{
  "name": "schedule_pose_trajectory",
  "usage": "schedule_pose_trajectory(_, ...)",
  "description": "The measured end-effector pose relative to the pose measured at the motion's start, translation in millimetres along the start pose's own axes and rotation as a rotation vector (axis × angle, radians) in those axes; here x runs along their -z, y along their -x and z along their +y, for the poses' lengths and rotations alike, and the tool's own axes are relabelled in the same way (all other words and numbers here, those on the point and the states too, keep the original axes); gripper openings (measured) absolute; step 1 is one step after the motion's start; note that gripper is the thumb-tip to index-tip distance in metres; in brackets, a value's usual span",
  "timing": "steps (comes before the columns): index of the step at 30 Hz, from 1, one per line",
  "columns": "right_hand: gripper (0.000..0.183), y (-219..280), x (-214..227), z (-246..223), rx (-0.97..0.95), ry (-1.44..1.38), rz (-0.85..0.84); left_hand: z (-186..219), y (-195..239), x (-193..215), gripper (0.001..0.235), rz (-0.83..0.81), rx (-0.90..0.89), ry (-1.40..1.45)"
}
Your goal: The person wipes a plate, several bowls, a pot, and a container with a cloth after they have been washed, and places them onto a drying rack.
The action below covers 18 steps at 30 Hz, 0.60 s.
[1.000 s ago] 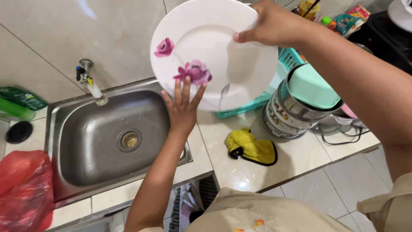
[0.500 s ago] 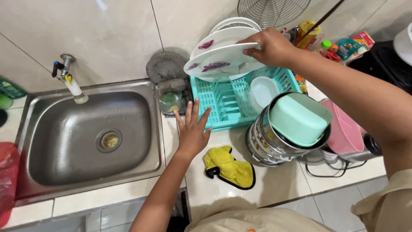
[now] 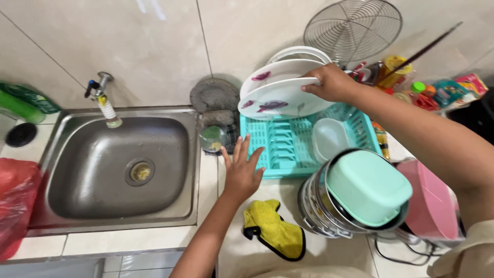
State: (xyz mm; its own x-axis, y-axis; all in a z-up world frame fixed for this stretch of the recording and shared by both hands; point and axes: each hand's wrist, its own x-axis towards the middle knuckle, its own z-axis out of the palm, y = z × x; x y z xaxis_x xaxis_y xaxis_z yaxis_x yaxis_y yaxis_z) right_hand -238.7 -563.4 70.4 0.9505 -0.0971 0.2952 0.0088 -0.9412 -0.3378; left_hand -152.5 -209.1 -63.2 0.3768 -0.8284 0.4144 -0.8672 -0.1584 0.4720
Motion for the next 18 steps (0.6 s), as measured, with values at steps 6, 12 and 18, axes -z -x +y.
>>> schedule_pose_trajectory(6, 0.031, -4, -11, 26, -0.170, 0.010, -0.073, -1, -1, 3, 0.051, 0.011, 0.007, -0.026)
schedule_pose_trajectory(12, 0.032, -4, -8, 16, -0.137, 0.033, -0.004, -1, -1, 5, 0.048, -0.052, 0.005, -0.024)
schedule_pose_trajectory(18, 0.039, 8, -1, -9, -0.126, 0.355, 0.077, 7, 1, 0, 0.047, -0.080, -0.011, -0.012)
